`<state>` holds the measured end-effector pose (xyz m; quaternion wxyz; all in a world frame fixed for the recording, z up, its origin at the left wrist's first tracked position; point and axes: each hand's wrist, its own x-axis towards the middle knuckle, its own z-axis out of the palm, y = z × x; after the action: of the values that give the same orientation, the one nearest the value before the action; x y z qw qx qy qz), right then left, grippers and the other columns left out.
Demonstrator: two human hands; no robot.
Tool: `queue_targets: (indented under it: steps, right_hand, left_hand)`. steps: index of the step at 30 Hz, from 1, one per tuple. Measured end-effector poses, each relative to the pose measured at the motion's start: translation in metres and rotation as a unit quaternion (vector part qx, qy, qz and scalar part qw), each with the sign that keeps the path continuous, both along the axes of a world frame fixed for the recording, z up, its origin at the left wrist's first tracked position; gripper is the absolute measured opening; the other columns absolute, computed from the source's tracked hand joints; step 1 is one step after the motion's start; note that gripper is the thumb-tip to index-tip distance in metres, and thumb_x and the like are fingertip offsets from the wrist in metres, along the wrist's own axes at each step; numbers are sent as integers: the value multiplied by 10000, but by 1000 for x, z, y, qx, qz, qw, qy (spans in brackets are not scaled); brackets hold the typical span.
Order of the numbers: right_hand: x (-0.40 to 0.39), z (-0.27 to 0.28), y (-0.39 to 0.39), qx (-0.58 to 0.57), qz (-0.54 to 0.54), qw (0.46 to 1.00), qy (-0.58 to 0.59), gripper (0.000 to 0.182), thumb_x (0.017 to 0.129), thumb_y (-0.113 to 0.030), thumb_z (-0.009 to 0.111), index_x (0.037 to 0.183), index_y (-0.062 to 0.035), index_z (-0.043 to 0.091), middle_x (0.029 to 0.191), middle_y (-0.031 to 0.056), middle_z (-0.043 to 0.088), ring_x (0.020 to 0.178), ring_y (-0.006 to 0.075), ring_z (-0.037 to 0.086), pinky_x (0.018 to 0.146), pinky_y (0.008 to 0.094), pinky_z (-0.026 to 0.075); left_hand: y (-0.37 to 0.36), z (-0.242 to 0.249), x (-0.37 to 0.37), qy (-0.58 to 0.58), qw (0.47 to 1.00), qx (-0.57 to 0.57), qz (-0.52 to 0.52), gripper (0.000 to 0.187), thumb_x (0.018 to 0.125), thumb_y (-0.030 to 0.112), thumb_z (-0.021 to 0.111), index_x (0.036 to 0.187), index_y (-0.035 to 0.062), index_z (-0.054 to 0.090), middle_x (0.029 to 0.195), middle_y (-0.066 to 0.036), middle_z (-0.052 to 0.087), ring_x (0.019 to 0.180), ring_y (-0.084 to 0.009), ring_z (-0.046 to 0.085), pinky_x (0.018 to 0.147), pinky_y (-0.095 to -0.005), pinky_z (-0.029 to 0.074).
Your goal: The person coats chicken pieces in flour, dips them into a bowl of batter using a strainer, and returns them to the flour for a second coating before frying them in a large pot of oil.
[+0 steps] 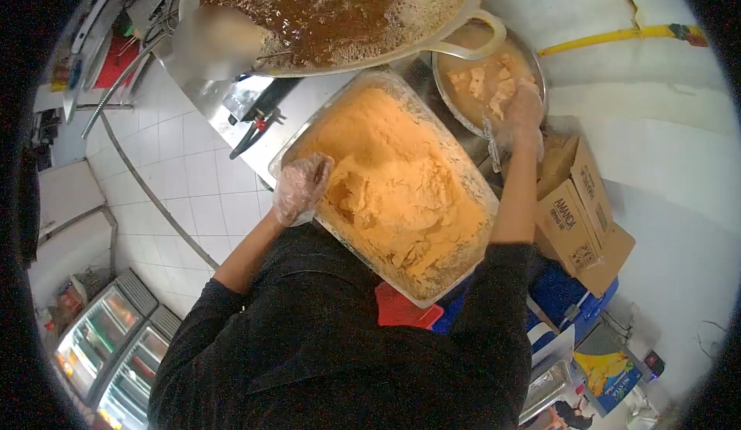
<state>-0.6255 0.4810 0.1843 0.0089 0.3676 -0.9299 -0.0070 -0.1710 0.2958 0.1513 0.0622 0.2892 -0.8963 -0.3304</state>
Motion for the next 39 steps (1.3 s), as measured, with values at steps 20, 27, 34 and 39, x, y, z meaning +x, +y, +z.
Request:
queue_targets:
  steps: [20, 27, 34, 39]
  right_hand:
    - [316, -90, 159, 163, 224, 900, -337, 409, 1062, -267, 458, 1454, -154, 493, 1348, 145, 585, 1151, 279, 621, 978, 417, 529]
    - [268, 11, 82, 385, 157, 859, -300, 306, 831, -270, 676, 1078, -89, 687, 1058, 156, 705, 1026, 361, 656, 850, 483, 521]
    - [259, -56, 26, 88, 133, 961, -226, 404, 787, -231, 782, 1143, -66, 687, 1246, 176, 651, 1257, 348, 571, 1066, 496, 444]
    - [272, -44, 126, 75, 211, 957, -185, 434, 851, -242, 777, 1239, -85, 659, 1424, 154, 559, 1313, 331, 542, 1151, 486, 388]
  left_hand:
    - [2, -38, -1, -68, 987, -145, 22, 328, 991, 327, 551, 882, 36, 658, 804, -179, 688, 736, -359, 693, 677, -468, 560]
    - [6, -38, 0, -19, 993, -111, 30, 297, 972, 316, 574, 892, 43, 658, 794, -177, 681, 717, -360, 684, 693, -471, 563]
    - [4, -35, 3, -36, 991, -126, 17, 239, 944, 286, 613, 915, 51, 647, 814, -168, 684, 729, -341, 687, 674, -464, 562]
    - [5, -37, 3, 4, 994, -105, 23, 226, 938, 272, 620, 926, 46, 627, 809, -150, 666, 734, -332, 673, 680, -457, 557]
